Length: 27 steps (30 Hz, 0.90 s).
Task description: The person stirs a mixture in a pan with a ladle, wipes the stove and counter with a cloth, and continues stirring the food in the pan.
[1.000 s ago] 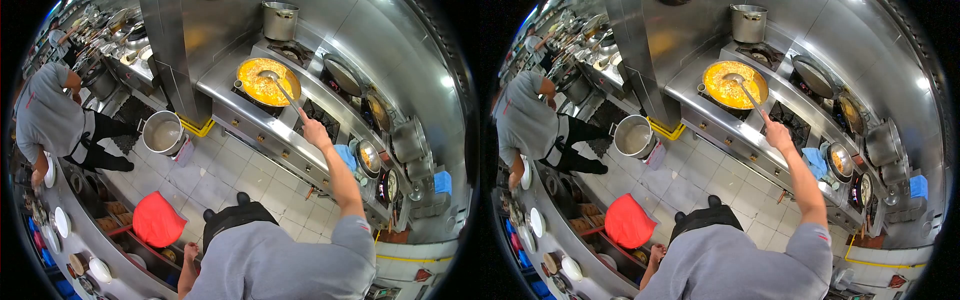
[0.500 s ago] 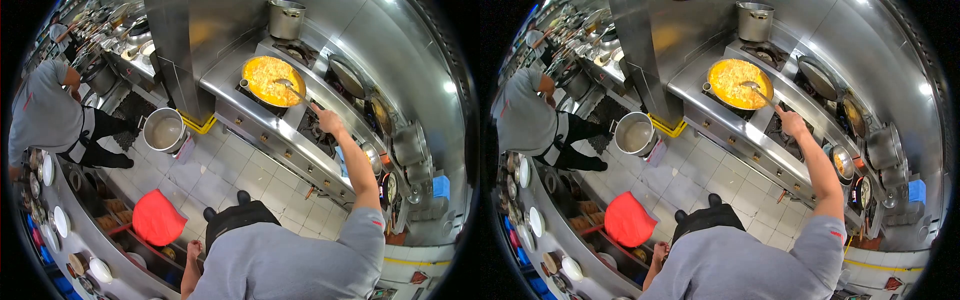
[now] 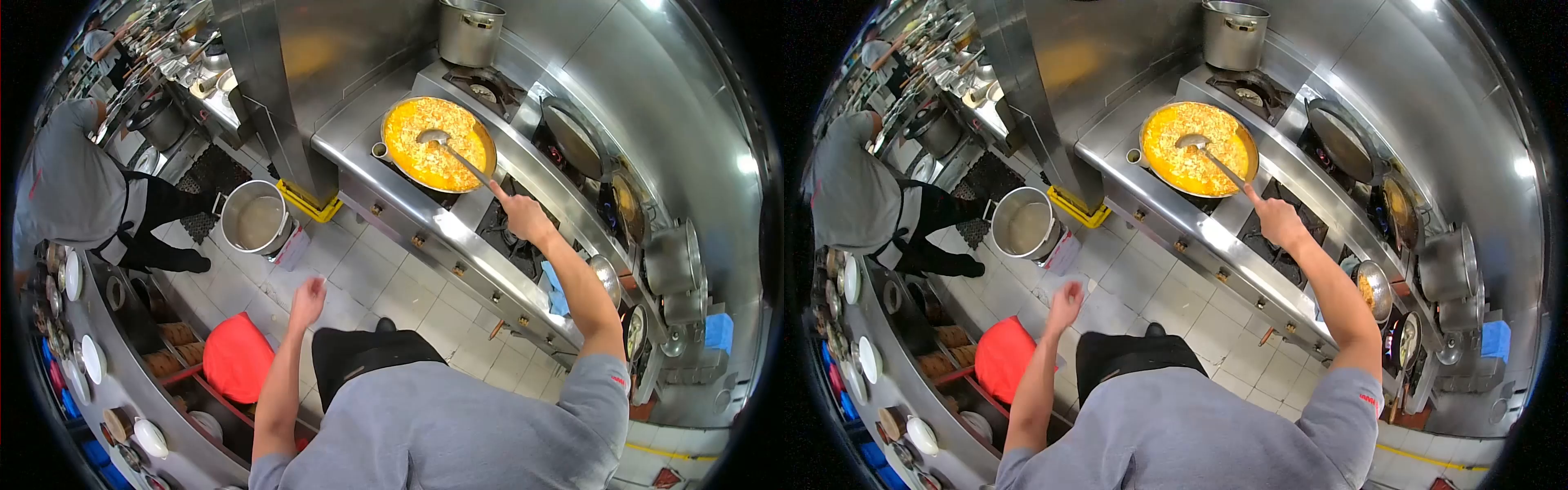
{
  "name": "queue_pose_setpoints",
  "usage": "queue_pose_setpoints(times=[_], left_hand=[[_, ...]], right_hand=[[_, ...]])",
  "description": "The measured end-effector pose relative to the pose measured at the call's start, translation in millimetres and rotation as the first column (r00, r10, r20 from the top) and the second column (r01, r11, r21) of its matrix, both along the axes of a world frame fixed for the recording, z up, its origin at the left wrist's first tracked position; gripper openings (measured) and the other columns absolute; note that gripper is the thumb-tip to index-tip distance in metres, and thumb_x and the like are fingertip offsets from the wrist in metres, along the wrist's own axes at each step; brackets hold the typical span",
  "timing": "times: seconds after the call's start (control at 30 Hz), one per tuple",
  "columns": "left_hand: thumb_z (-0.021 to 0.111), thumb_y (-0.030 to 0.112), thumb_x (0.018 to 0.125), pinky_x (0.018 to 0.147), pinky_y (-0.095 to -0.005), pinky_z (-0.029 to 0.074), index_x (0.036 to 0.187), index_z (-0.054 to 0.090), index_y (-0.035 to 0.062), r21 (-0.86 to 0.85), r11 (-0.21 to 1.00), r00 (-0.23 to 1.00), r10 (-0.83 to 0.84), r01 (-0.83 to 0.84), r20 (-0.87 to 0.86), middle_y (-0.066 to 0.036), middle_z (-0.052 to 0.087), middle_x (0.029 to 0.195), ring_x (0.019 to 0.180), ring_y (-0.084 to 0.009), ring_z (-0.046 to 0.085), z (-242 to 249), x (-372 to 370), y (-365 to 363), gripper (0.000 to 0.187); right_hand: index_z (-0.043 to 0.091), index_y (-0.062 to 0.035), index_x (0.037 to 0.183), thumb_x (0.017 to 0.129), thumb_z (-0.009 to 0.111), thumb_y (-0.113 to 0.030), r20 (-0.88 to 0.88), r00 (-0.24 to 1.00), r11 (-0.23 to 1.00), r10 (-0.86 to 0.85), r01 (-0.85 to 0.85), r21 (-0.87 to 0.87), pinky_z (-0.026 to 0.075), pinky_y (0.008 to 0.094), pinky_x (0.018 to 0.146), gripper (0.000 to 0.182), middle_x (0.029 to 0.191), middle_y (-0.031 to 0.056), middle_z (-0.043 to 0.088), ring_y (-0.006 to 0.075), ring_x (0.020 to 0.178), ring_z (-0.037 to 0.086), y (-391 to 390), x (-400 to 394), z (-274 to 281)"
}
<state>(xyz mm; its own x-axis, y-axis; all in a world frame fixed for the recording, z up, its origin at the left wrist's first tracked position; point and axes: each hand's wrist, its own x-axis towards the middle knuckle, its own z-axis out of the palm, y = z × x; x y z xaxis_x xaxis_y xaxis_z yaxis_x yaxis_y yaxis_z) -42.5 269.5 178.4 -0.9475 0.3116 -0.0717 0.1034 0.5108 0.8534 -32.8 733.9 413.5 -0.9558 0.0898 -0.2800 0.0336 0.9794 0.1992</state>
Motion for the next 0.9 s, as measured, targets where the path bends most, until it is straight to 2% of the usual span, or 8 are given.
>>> queue_pose_setpoints(times=[0.1, 0.17, 0.3, 0.43, 0.6, 0.7, 0.8, 0.9], left_hand=[[0.058, 0.011, 0.078, 0.073, -0.0348, 0.047, 0.101, 0.055, -0.0019, 0.120, 0.991, 0.980, -0.028, 0.052, -0.197, -0.016, 0.062, 0.088, 0.082, -0.0290, 0.060, 69, -63, 72, 0.027], [0.061, 0.010, 0.074, 0.076, -0.0357, 0.046, 0.105, 0.054, 0.0004, 0.048, 0.991, 0.964, -0.110, 0.125, -0.244, -0.015, 0.060, 0.094, 0.087, -0.0305, 0.058, 107, -99, 109, 0.033], [0.066, 0.013, 0.072, 0.084, -0.0396, 0.043, 0.111, 0.051, 0.0026, 0.007, 0.995, 0.882, -0.082, 0.096, -0.464, -0.016, 0.056, 0.105, 0.098, -0.0334, 0.052, 147, -158, 157, 0.043], [0.068, 0.016, 0.071, 0.086, -0.0419, 0.041, 0.114, 0.050, 0.0026, -0.090, 0.987, 0.846, -0.158, 0.130, -0.510, -0.017, 0.056, 0.107, 0.101, -0.0348, 0.051, 148, -206, 175, 0.049], [0.069, 0.021, 0.072, 0.085, -0.0432, 0.041, 0.101, 0.059, 0.0030, -0.169, 0.964, 0.823, -0.263, 0.204, -0.503, -0.011, 0.060, 0.099, 0.099, -0.0300, 0.052, 142, -233, 185, 0.036], [0.069, 0.024, 0.072, 0.084, -0.0421, 0.040, 0.096, 0.061, 0.0040, -0.194, 0.959, 0.804, -0.280, 0.207, -0.524, -0.009, 0.061, 0.097, 0.098, -0.0279, 0.052, 147, -234, 183, 0.032], [0.068, 0.026, 0.073, 0.080, -0.0421, 0.039, 0.095, 0.061, 0.0048, -0.203, 0.952, 0.764, -0.304, 0.228, -0.569, -0.008, 0.060, 0.093, 0.095, -0.0266, 0.052, 143, -241, 180, 0.032], [0.067, 0.027, 0.073, 0.079, -0.0411, 0.038, 0.094, 0.061, 0.0055, -0.199, 0.949, 0.753, -0.314, 0.244, -0.578, -0.008, 0.060, 0.091, 0.093, -0.0257, 0.052, 141, -246, 178, 0.031]], right_hand=[[0.016, -0.0121, 0.140, 0.065, 0.049, 0.007, 0.010, 1.000, 0.999, -0.021, 0.022, -0.026, 0.049, 0.0454, 0.065, 0.084, 0.074, 0.0241, 0.060, 0.0389, 0.074, 0.061, 7, 2, -2], [0.017, -0.0147, 0.140, 0.065, 0.048, 0.007, -0.020, 1.000, 0.998, -0.019, 0.017, -0.052, 0.048, 0.0459, 0.066, 0.085, 0.074, 0.0242, 0.060, 0.0390, 0.075, 0.060, 11, 1, -3], [0.020, -0.0200, 0.139, 0.070, 0.048, 0.005, 0.055, 0.988, 0.983, -0.141, 0.147, -0.112, 0.046, 0.0477, 0.071, 0.079, 0.078, 0.0248, 0.060, 0.0402, 0.078, 0.059, -1, 9, 63], [0.023, -0.0177, 0.138, 0.074, 0.047, 0.001, 0.037, 0.956, 0.936, -0.293, 0.294, -0.195, 0.044, 0.0479, 0.076, 0.071, 0.083, 0.0261, 0.060, 0.0417, 0.083, 0.058, -12, 8, 89], [0.023, -0.0167, 0.138, 0.073, 0.047, 0.001, -0.204, 0.922, 0.897, -0.330, 0.238, -0.374, 0.043, 0.0485, 0.080, 0.072, 0.086, 0.0289, 0.059, 0.0429, 0.087, 0.057, 2, -28, 33], [0.018, -0.0158, 0.138, 0.077, 0.051, -0.003, -0.161, 0.932, 0.866, -0.325, 0.225, -0.447, 0.045, 0.0486, 0.076, 0.071, 0.085, 0.0291, 0.059, 0.0443, 0.082, 0.057, -7, -61, -8], [0.017, -0.0172, 0.139, 0.072, 0.047, 0.002, -0.029, 0.946, 0.925, -0.323, 0.309, -0.220, 0.047, 0.0500, 0.067, 0.076, 0.075, 0.0271, 0.059, 0.0415, 0.073, 0.059, -46, -69, -6], [0.021, -0.0176, 0.139, 0.068, 0.046, 0.006, 0.059, 0.920, 0.904, -0.386, 0.390, -0.176, 0.047, 0.0463, 0.068, 0.080, 0.080, 0.0259, 0.060, 0.0397, 0.076, 0.060, -83, -58, 37]])
